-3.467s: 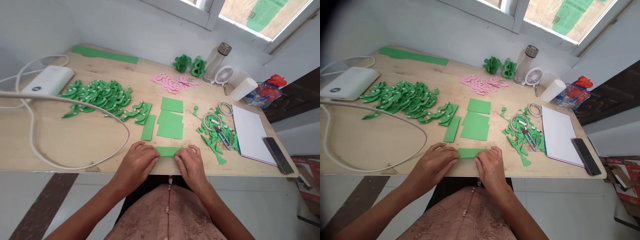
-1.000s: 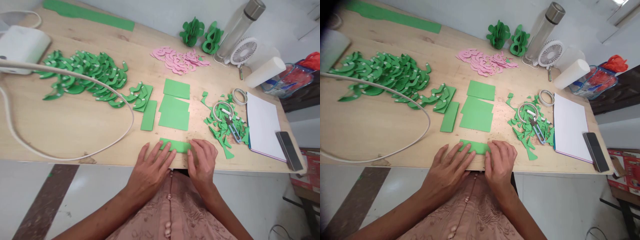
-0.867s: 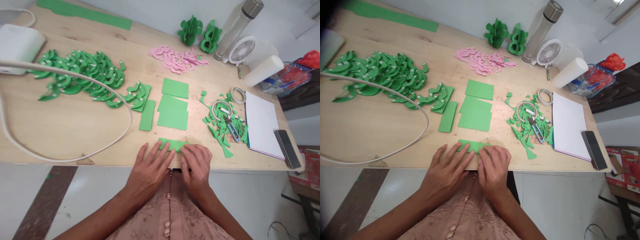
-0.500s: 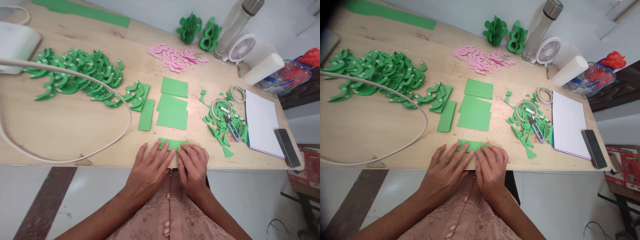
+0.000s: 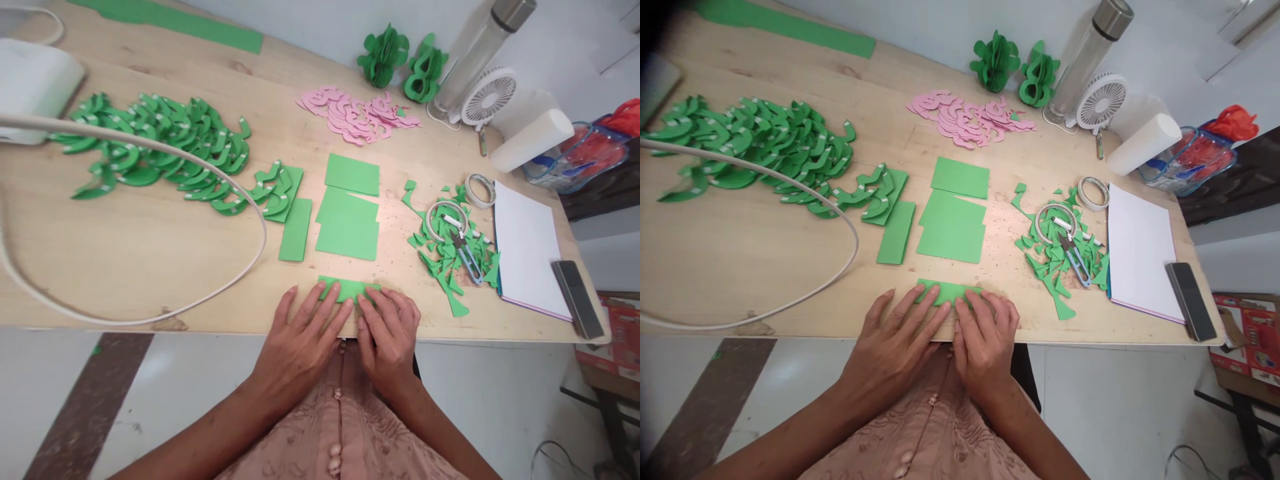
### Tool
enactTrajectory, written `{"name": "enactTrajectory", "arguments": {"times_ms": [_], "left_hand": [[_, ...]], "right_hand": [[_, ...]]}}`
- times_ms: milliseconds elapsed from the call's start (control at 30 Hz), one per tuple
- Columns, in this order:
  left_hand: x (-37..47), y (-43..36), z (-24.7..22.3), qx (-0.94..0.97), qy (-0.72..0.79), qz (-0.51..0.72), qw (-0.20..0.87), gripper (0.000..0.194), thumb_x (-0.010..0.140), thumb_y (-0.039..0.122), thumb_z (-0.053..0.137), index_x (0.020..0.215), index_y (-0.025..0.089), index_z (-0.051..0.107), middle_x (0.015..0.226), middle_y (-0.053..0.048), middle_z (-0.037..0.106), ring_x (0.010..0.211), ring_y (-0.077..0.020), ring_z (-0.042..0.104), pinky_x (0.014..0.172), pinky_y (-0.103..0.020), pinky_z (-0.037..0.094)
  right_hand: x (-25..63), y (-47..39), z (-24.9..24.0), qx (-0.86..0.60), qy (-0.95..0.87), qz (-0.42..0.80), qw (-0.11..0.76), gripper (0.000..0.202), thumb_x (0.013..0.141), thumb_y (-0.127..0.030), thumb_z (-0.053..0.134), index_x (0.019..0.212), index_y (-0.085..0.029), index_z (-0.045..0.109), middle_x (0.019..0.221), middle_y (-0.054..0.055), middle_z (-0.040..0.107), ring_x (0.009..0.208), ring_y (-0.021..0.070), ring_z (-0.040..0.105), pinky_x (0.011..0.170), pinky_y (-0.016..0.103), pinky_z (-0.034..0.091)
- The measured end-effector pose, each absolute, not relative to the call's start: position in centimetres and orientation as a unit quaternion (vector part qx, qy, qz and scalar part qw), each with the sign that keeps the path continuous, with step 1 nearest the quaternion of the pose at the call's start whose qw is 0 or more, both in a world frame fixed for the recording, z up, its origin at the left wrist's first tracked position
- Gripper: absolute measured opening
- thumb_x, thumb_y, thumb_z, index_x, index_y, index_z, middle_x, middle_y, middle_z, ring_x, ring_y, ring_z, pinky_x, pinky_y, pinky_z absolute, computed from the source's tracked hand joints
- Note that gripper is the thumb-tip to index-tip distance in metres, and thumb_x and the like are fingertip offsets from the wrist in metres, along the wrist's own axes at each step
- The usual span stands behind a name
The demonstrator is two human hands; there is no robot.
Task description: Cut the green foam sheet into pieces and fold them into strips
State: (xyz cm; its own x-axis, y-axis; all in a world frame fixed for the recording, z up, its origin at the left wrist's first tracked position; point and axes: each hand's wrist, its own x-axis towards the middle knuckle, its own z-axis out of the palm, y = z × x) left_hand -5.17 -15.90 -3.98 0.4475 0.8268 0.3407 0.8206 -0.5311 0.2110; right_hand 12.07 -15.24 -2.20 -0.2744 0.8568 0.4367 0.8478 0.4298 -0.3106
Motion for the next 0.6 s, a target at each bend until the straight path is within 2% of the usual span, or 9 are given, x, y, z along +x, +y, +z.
{"name": "enactTrajectory", "arguments": {"times_ms": [600], "left_hand": [[-5.25,-15.93,-4.08,0.852,0.483,0.201,0.002,0.047,0.09,0.034,0.052,0.135,0.021,0.05,0.144,-0.008,0.048,0.137,-0.0288,0.038,0.116,-0.055,0.017]], "right_hand": [[12.08,-15.33,-2.33,-0.521,-0.809,-0.01,0.27,0.036,0.084,-0.01,0.053,0.118,-0.02,0.061,0.117,0.009,0.067,0.113,0.0296,0.052,0.096,0.052,0.038]]}}
